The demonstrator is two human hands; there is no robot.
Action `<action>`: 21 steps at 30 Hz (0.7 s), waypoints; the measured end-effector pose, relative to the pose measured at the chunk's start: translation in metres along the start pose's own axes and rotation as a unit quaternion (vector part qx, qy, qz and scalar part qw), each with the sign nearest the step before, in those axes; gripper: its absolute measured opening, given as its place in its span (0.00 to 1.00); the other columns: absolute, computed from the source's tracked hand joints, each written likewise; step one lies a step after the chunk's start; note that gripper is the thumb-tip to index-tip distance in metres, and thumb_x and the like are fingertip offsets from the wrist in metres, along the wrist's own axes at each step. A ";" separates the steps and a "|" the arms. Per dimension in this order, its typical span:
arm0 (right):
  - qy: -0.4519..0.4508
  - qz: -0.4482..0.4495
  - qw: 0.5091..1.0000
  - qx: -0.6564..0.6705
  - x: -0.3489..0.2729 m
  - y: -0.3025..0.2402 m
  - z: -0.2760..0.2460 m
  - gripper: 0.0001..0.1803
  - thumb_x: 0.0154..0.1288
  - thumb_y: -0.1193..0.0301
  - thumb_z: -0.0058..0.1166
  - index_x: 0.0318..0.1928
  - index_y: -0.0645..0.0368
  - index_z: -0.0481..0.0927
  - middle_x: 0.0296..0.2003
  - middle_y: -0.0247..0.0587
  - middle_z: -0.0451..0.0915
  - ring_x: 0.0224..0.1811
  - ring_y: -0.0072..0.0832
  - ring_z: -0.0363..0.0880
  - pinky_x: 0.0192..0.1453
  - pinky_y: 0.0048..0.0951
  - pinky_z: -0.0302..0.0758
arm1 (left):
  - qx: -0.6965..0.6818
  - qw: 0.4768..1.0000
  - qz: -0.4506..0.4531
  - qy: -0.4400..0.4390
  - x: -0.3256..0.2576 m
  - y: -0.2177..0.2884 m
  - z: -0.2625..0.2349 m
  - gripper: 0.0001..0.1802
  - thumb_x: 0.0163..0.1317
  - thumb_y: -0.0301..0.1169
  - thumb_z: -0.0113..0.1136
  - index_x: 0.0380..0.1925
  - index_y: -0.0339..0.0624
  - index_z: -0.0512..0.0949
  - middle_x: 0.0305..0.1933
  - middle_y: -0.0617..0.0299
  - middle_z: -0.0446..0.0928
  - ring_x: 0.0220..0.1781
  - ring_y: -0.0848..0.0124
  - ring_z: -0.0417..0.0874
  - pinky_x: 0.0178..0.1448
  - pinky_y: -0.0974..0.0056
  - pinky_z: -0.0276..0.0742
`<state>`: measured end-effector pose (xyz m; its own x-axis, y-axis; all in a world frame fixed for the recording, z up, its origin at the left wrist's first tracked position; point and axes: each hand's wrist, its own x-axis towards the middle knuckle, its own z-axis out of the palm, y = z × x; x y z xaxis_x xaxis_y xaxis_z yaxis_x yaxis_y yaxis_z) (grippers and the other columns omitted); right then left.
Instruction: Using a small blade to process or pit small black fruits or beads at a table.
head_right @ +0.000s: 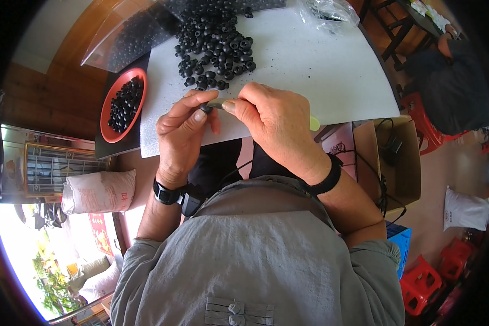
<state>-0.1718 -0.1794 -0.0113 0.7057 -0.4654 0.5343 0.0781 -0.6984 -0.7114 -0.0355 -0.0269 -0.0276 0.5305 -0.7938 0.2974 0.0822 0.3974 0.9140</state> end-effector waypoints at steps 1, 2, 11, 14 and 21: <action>-0.001 0.000 1.000 0.000 0.000 0.000 0.000 0.16 0.72 0.61 0.66 0.30 0.58 0.80 0.21 0.41 0.80 0.18 0.38 0.76 0.24 0.38 0.69 | 0.000 1.000 0.000 0.000 0.000 0.000 0.000 0.16 0.74 0.18 0.58 0.58 0.32 0.84 0.55 0.54 0.78 0.44 0.67 0.81 0.48 0.64 0.82; -0.002 -0.001 1.000 -0.004 0.000 -0.001 0.000 0.16 0.72 0.61 0.66 0.30 0.58 0.80 0.21 0.41 0.79 0.18 0.38 0.76 0.24 0.38 0.69 | 0.012 1.000 -0.001 -0.003 0.000 0.000 0.000 0.16 0.74 0.18 0.58 0.58 0.32 0.84 0.55 0.54 0.78 0.44 0.67 0.81 0.48 0.64 0.82; -0.017 -0.023 1.000 -0.009 -0.003 0.003 0.000 0.12 0.73 0.69 0.67 0.36 0.64 0.82 0.22 0.39 0.76 0.21 0.24 0.69 0.27 0.29 0.66 | 0.008 1.000 -0.015 0.010 -0.002 0.003 0.005 0.15 0.74 0.16 0.55 0.56 0.30 0.84 0.53 0.54 0.78 0.42 0.67 0.81 0.47 0.64 0.82; -0.004 -0.059 0.998 -0.027 -0.004 0.005 0.003 0.11 0.73 0.69 0.67 0.36 0.64 0.82 0.22 0.38 0.76 0.21 0.23 0.69 0.27 0.28 0.66 | 0.005 1.000 -0.020 0.016 -0.001 0.004 0.006 0.15 0.73 0.16 0.55 0.56 0.30 0.84 0.52 0.55 0.78 0.42 0.67 0.81 0.46 0.64 0.82; 0.014 0.012 0.999 0.036 -0.005 -0.001 -0.001 0.14 0.71 0.66 0.68 0.32 0.59 0.80 0.21 0.41 0.79 0.20 0.35 0.76 0.26 0.35 0.70 | -0.015 1.000 -0.017 0.005 -0.001 0.004 0.005 0.15 0.74 0.18 0.57 0.57 0.30 0.84 0.50 0.56 0.78 0.42 0.67 0.81 0.46 0.63 0.81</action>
<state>-0.1760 -0.1765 -0.0127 0.6879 -0.4974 0.5286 0.1122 -0.6467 -0.7545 -0.0397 -0.0269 -0.0231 0.5357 -0.8023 0.2632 0.1250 0.3836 0.9150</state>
